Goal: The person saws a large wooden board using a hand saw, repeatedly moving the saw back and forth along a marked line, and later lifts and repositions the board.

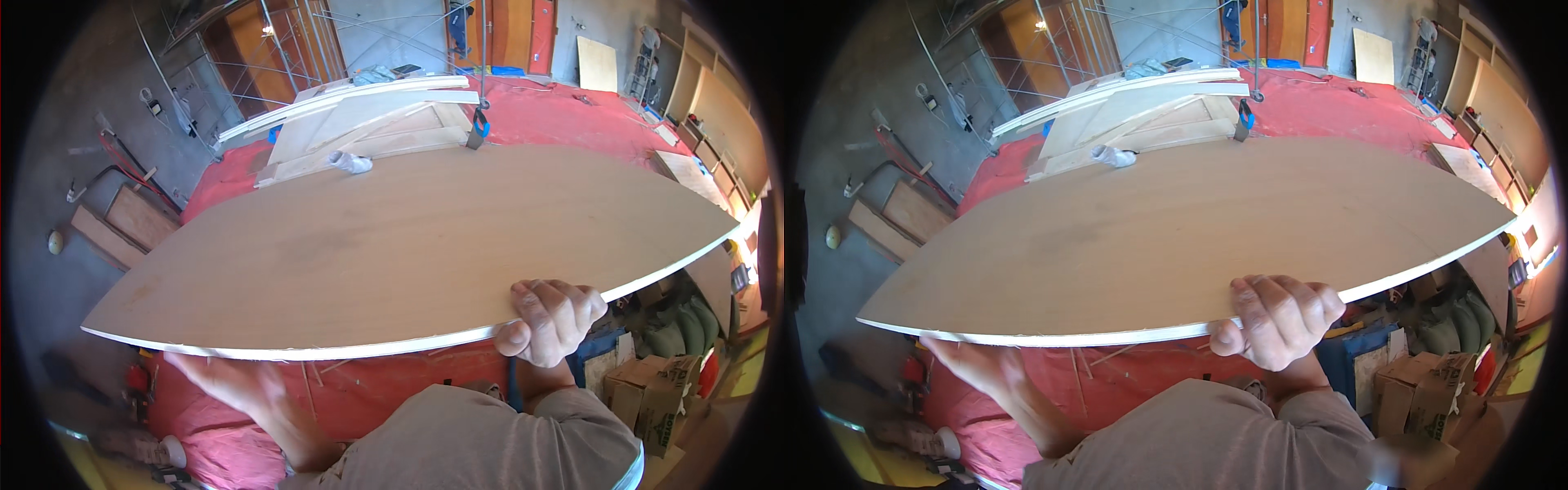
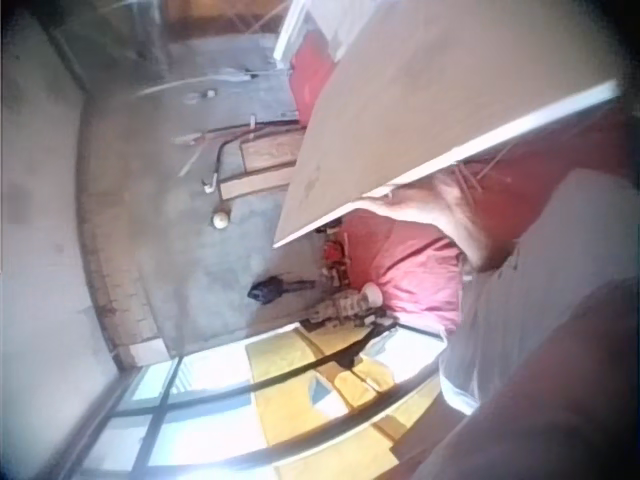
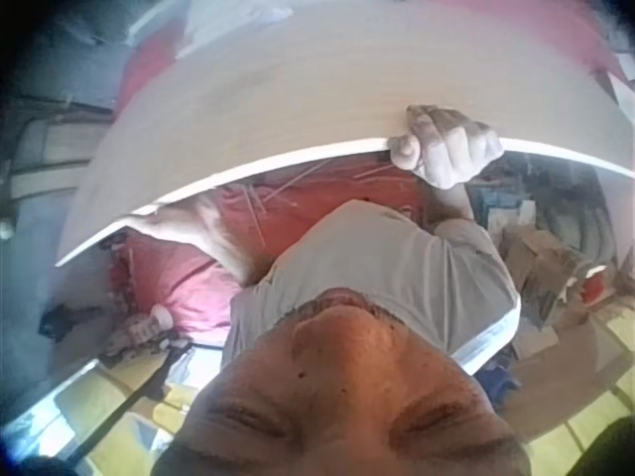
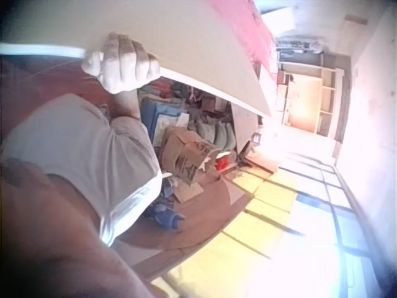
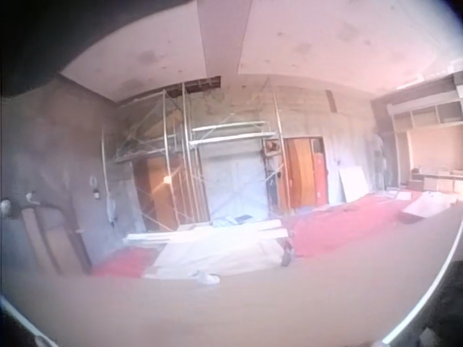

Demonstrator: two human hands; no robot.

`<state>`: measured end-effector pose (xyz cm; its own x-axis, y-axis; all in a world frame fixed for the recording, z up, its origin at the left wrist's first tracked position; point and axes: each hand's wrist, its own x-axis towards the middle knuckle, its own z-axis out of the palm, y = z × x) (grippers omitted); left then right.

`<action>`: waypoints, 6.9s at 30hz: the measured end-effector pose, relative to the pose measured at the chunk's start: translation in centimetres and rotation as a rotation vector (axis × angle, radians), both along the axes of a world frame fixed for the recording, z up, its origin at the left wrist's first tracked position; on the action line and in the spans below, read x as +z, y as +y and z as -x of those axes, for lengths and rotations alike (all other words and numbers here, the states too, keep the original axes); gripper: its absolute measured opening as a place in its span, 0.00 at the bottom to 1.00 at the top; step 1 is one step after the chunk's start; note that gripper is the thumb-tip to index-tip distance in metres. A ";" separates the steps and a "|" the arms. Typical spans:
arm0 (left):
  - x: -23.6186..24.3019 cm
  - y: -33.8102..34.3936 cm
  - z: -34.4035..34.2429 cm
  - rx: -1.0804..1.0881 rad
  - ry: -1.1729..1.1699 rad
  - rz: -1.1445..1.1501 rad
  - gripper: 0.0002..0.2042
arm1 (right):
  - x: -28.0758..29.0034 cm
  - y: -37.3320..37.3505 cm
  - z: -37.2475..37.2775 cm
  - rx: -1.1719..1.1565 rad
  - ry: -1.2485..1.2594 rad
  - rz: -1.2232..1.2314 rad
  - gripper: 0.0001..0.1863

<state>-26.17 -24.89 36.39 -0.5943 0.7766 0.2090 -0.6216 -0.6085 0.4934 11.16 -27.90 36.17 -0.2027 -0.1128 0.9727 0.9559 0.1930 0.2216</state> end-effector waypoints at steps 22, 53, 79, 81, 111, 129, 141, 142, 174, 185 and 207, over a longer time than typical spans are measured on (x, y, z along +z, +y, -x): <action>-17.5 -8.1 3.7 -0.172 -0.034 0.455 0.34 | -15.2 -16.3 -23.6 0.604 2.000 0.243 0.32; -53.7 -12.9 5.1 -0.259 -0.022 0.939 0.40 | -52.2 -21.9 -24.2 0.497 2.540 0.099 0.28; -54.8 -18.2 7.7 -0.468 0.037 0.821 0.35 | -52.3 -26.7 -25.1 0.537 2.589 0.189 0.28; -54.2 -18.0 7.8 -0.452 0.331 0.819 0.35 | -52.4 -25.9 -25.5 0.614 2.590 0.203 0.28; -49.0 40.0 -32.3 0.023 2.317 0.542 0.40 | -31.2 36.4 -28.1 0.201 0.941 1.046 0.30; -48.5 41.2 -32.6 0.056 2.305 0.531 0.41 | -34.0 60.5 -32.7 0.319 1.028 1.135 0.29; -49.0 40.6 -31.4 0.082 2.372 0.547 0.41 | -25.0 45.5 -28.0 0.390 1.196 1.246 0.24; -48.9 40.5 -32.7 0.080 2.382 0.531 0.41 | -28.3 48.3 -29.9 0.311 1.055 1.167 0.24; -48.7 40.3 -31.8 0.137 2.291 0.456 0.41 | -24.6 41.7 -28.6 0.335 1.177 1.260 0.26; -49.6 40.8 -32.8 0.048 2.297 0.510 0.43 | -29.4 50.4 -31.5 0.287 1.140 1.263 0.28; -48.8 40.4 -31.9 0.091 2.344 0.548 0.44 | -24.2 39.0 -28.6 0.329 1.203 1.256 0.24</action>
